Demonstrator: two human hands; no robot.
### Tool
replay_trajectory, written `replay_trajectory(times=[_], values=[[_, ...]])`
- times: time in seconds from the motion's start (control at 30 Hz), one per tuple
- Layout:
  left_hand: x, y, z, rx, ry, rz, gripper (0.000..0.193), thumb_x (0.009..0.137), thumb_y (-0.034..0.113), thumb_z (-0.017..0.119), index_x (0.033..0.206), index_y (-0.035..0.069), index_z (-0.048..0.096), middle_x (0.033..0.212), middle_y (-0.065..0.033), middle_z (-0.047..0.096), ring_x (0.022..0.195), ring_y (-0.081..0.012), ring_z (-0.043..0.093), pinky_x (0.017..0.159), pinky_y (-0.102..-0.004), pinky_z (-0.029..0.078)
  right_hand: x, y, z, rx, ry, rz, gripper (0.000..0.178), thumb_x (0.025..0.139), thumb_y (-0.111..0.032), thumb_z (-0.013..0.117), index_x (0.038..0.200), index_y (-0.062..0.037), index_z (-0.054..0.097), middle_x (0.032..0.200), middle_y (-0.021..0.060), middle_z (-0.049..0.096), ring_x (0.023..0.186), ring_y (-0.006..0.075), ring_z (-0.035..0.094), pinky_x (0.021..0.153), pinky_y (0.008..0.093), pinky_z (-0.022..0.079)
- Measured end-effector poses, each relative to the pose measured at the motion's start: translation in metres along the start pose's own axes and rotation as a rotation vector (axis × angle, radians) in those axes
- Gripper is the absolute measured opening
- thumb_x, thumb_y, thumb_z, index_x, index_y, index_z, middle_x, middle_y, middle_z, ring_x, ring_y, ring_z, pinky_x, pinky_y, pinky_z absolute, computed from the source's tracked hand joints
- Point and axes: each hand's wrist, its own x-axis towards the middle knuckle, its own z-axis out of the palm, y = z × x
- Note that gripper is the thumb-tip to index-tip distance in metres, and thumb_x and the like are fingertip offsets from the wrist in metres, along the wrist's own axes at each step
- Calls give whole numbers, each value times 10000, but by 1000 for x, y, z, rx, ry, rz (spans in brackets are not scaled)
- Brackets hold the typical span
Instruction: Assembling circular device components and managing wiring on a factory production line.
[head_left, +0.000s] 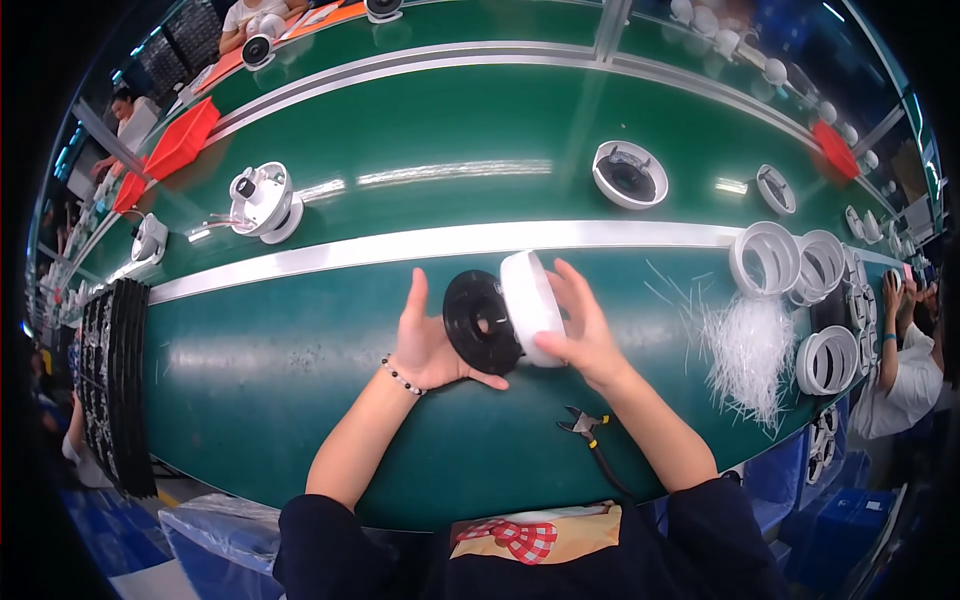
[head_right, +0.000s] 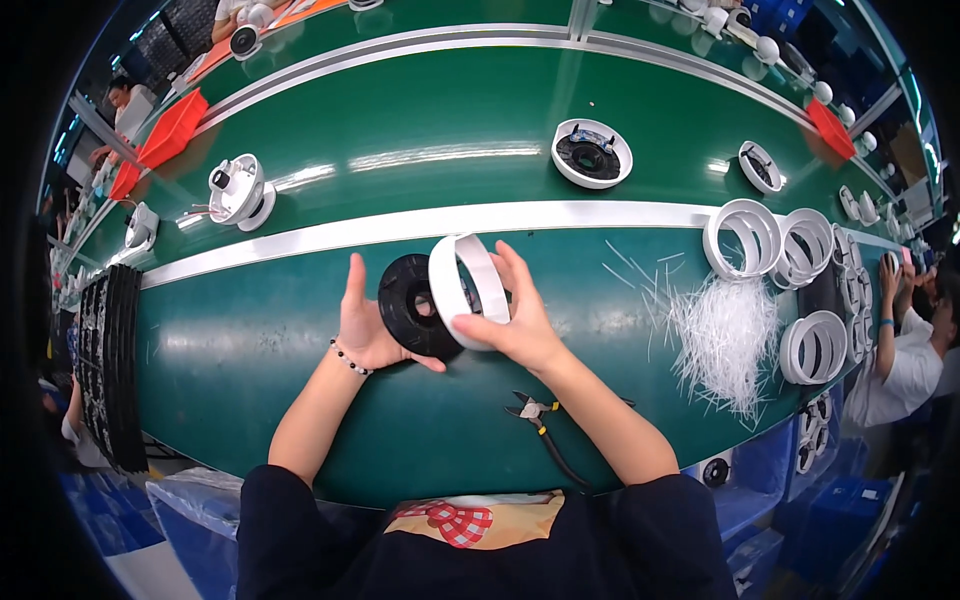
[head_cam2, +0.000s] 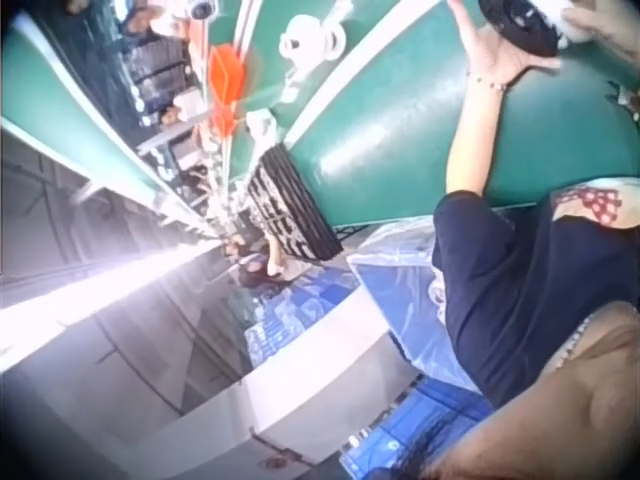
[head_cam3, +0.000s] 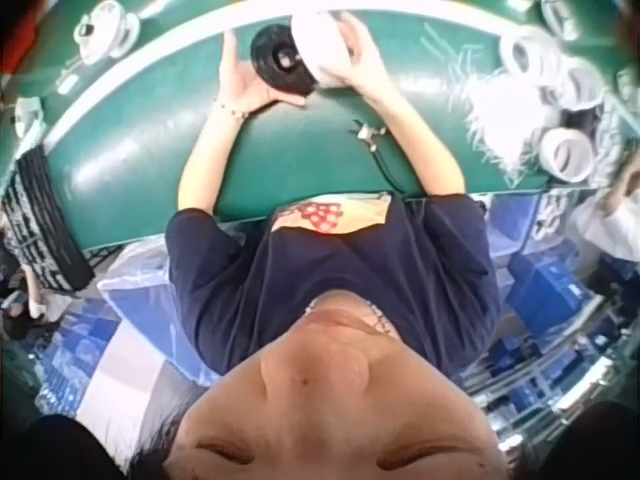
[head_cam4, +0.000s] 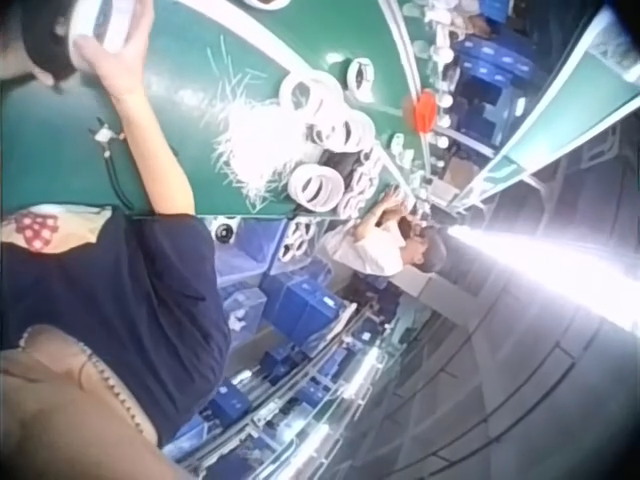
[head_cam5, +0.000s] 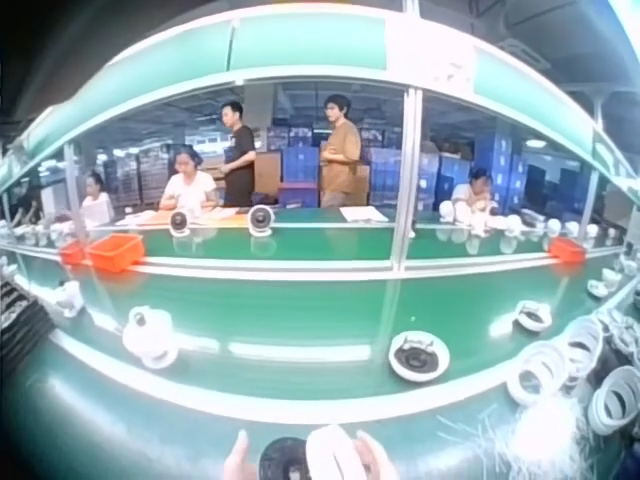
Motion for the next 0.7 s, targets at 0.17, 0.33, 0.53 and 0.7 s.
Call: replay_trajectory(times=[0.17, 0.33, 0.53, 0.7], values=[[1, -9, 8, 134, 239, 81, 718, 796, 652, 305, 1293, 135, 332, 1224, -121, 455, 1077, -343, 483, 773, -600, 433, -4, -6, 13, 79, 59, 85, 911, 654, -156, 706, 1351, -34, 132, 1353, 188, 238, 1269, 297, 215, 1018, 410, 224], [10, -17, 11, 312, 318, 228, 621, 857, 568, 264, 1262, 108, 363, 1196, -102, 488, 1081, -260, 491, 833, -484, 448, -5, 12, 19, -104, 73, -49, 943, 654, -152, 730, 1340, 9, 104, 1333, 215, 224, 1247, 293, 256, 1004, 397, 255], [12, -34, 7, 298, 319, 451, 687, 805, 571, 397, 1250, 49, 368, 1222, -134, 446, 1131, -261, 432, 961, -417, 348, -3, 4, 32, -684, 141, -235, 1122, 510, -371, 811, 1320, 28, 144, 1282, 220, 251, 1189, 330, 291, 978, 414, 287], [8, -27, 4, 250, 312, 457, 667, 760, 522, 474, 1233, 58, 395, 1200, -139, 467, 1105, -260, 464, 939, -404, 388, 3, -10, 33, -926, 57, -279, 1214, 452, -533, 785, 1309, 48, 152, 1291, 255, 240, 1187, 391, 276, 966, 468, 261]])
